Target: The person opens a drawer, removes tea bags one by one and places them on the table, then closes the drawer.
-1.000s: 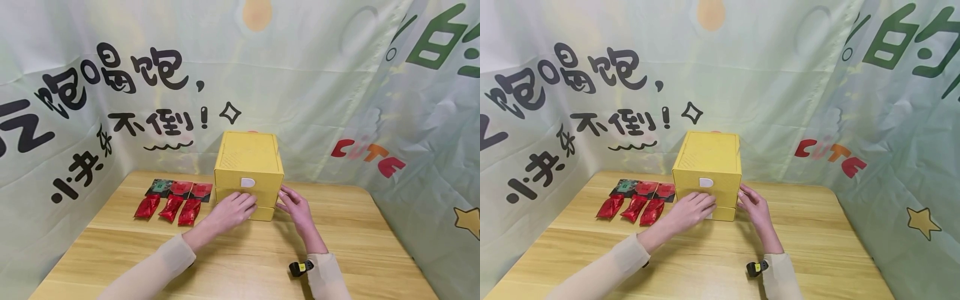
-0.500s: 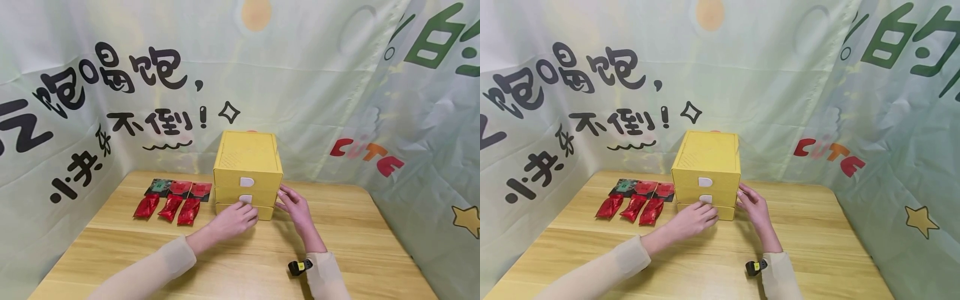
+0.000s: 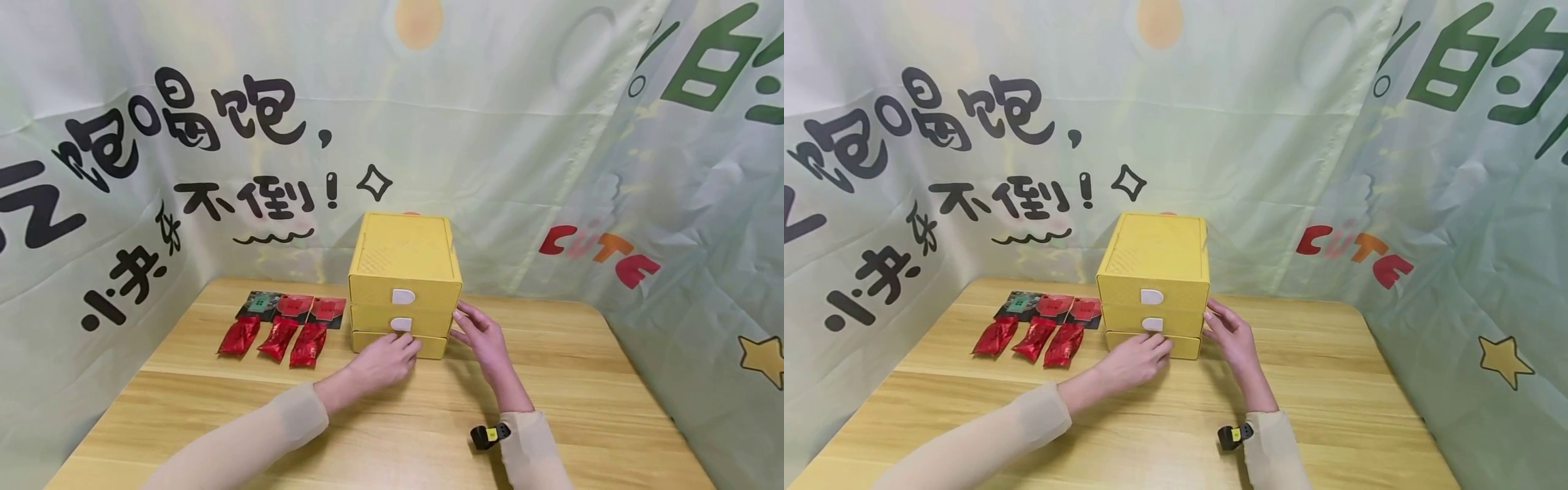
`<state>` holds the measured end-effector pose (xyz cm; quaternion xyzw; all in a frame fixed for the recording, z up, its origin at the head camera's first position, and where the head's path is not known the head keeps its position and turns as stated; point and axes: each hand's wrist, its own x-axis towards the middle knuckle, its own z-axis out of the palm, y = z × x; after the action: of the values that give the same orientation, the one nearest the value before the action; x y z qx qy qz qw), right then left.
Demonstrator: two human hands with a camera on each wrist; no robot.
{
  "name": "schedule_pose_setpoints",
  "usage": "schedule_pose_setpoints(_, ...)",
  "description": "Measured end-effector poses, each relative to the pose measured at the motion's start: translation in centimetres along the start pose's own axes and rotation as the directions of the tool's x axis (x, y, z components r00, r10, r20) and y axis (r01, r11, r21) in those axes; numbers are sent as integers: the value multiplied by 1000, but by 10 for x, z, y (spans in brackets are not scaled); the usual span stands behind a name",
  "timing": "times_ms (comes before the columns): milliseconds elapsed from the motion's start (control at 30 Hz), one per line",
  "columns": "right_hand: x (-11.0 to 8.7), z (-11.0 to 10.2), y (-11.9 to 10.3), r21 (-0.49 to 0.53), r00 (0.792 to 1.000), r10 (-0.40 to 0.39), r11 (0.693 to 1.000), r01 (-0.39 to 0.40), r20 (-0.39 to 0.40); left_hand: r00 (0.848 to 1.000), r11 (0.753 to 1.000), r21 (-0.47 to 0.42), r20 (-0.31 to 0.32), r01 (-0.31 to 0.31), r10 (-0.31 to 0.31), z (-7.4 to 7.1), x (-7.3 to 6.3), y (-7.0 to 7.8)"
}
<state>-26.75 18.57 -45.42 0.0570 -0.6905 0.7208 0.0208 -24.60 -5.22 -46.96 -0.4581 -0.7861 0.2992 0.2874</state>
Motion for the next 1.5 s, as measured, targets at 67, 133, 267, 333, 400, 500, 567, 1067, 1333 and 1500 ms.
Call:
schedule_pose_setpoints(67, 0, 0, 0, -2, 1000, 0, 1000, 0, 2, 1000, 1000, -11, 21, 3, -3, 0, 1, 1)
schedule_pose_setpoints(133, 0, 0, -1, -3, 1000, -2, 1000, 2, 5, 999, 1000, -19, 38, 5, -4, -1, 1, 1)
schedule_pose_setpoints(267, 0, 0, 0, -2, 1000, -6, 1000, 6, 7, 998, 1000, -31, 62, 1, 0, -3, 2, 1)
schedule_pose_setpoints(333, 0, -1, 0, -2, 1000, -12, 1000, 12, 9, 998, 999, -34, 69, 0, 3, -4, 2, 1)
schedule_pose_setpoints(400, 0, -1, 1, -10, 1000, -18, 1000, 18, 9, 997, 999, -32, 75, -3, 6, -5, 2, 1)
schedule_pose_setpoints(500, -1, -1, 2, -15, 1000, -23, 1000, 23, 6, 997, 1000, -25, 79, -8, 10, -6, 2, 2)
schedule_pose_setpoints(567, -1, -1, 2, -19, 1000, -20, 1000, 20, 3, 997, 1000, -22, 82, -11, 13, -6, 1, 2)
schedule_pose_setpoints(1067, -1, -1, 3, -13, 1000, -16, 1000, 16, 13, 999, 1000, -28, 43, -12, 13, -15, -6, 9)
schedule_pose_setpoints(1333, 0, -1, 4, -13, 1000, -16, 1000, 16, 7, 999, 999, -29, 23, -23, 23, -21, -11, 14)
schedule_pose_setpoints(1500, 0, 0, 4, -3, 1000, -16, 1000, 16, -2, 1000, 1000, -17, 7, -22, 22, -25, -15, 18)
